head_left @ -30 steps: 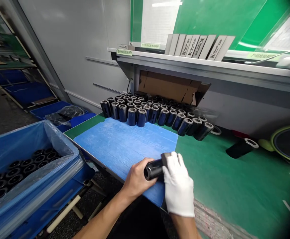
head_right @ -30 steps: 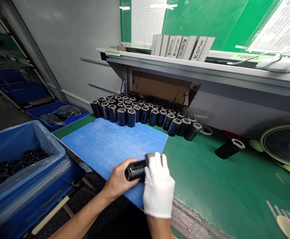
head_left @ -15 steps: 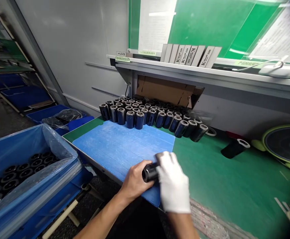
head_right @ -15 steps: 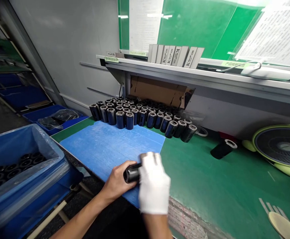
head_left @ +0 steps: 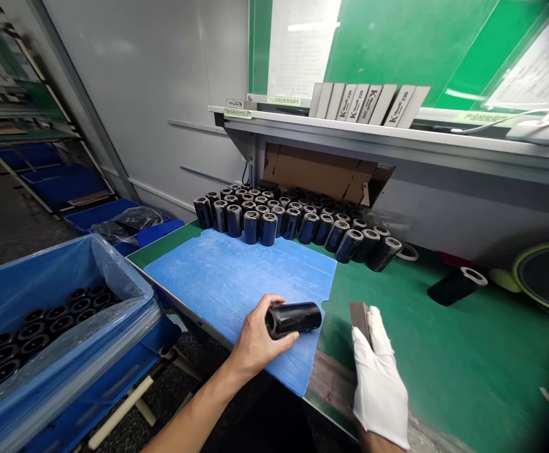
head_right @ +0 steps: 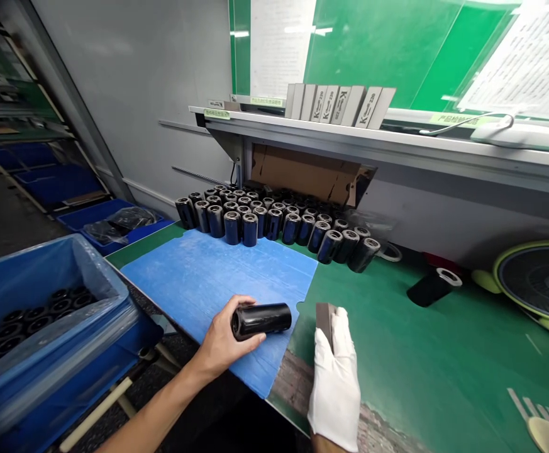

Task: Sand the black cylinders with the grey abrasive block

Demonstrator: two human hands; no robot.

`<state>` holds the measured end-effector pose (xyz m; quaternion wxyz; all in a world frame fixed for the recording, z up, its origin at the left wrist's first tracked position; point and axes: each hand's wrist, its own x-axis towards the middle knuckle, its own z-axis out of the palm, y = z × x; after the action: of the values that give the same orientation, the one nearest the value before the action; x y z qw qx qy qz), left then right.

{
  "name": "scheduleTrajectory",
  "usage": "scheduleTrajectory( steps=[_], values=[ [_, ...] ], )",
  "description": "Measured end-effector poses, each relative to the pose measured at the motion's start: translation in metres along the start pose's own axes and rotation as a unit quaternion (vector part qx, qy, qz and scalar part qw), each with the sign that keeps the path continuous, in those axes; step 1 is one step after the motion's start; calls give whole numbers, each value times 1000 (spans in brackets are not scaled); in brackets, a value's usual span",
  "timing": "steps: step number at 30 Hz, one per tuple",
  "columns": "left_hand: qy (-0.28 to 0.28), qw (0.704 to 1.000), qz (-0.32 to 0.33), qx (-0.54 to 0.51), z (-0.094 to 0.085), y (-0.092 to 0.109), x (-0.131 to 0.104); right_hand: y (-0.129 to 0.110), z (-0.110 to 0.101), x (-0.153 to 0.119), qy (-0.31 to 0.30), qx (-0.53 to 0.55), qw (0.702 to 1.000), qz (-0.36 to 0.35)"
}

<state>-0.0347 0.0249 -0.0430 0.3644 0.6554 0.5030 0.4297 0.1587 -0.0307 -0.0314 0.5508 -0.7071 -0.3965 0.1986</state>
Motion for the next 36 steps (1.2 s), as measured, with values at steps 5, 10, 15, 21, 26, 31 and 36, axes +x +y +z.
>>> scheduleTrajectory(
  steps=[5, 10, 15, 21, 26, 31, 36],
  values=[
    [-13, 999, -1, -43, -3, -1, 2, 8, 2, 3, -22, 10, 1000, 4],
    [-21, 999, -11, -34, -1, -4, 3, 18, 16, -5, -32, -44, 989, -135],
    [-29, 999, 4, -33, 3, -8, 3, -2, 42, -24, -55, -210, 891, -398],
    [-32, 998, 25, -37, 3, -10, 1, -8, 53, -27, -77, -348, 809, -467],
    [-22, 999, 26, -15, 5, -9, 1, 12, 48, -22, -14, -340, 848, -406],
    [-18, 999, 21, -29, 5, -9, 1, 9, 49, -24, -70, -347, 834, -424],
    [-7, 1000, 13, -7, 6, -10, 0, 7, 44, -20, -24, -382, 849, -364]
  ],
)
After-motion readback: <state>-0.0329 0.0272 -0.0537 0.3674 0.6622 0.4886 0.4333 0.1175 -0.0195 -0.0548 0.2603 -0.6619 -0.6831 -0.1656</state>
